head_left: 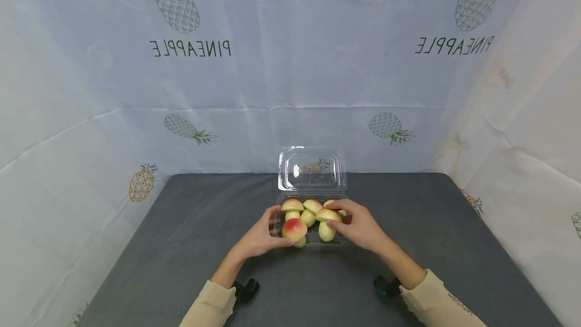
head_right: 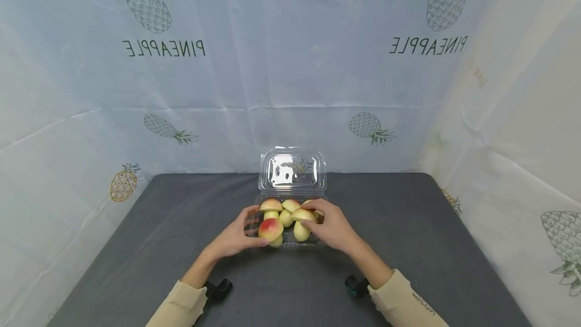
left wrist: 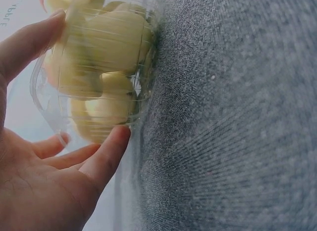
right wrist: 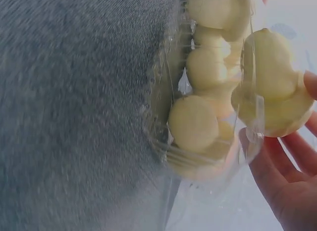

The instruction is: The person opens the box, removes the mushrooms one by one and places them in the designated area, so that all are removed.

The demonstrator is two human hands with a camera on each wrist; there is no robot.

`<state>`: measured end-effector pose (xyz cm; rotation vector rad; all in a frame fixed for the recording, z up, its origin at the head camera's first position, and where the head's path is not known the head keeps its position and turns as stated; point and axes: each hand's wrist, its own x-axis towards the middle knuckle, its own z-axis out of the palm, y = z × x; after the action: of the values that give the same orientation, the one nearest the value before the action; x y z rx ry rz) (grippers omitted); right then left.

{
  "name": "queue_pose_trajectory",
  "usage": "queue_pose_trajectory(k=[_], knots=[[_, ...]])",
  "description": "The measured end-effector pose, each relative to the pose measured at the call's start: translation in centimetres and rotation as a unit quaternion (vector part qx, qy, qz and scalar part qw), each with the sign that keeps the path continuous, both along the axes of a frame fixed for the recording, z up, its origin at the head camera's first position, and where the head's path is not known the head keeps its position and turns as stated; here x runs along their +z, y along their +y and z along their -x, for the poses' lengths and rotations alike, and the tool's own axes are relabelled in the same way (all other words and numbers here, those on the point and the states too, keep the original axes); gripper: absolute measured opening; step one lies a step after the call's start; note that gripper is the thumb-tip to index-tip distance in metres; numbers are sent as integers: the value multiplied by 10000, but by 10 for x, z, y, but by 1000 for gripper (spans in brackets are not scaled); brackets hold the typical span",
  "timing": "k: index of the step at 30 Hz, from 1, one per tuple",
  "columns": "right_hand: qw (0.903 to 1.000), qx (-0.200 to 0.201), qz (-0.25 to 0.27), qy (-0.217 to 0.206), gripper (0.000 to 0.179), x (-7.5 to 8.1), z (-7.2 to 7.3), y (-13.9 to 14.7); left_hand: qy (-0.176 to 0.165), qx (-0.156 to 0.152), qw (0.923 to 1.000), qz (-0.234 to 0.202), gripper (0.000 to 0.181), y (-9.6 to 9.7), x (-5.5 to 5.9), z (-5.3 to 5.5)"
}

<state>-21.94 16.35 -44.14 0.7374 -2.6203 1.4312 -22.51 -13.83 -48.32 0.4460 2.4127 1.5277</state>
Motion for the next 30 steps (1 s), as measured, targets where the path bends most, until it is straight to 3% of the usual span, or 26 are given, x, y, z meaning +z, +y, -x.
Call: queue_pose_trajectory(k=[7, 13, 30], knots=[[9992, 7, -194, 350, 35, 4, 0, 9, -10, 9, 10000, -2, 103, 0, 0, 1], [9992, -31, -91, 376, 36, 3, -3, 20, -32, -19, 10000, 5, 103, 0, 0, 0], [9961, -647, 114, 583, 38, 8, 1, 57, -105, -4, 9999, -44, 104, 0, 1, 0]])
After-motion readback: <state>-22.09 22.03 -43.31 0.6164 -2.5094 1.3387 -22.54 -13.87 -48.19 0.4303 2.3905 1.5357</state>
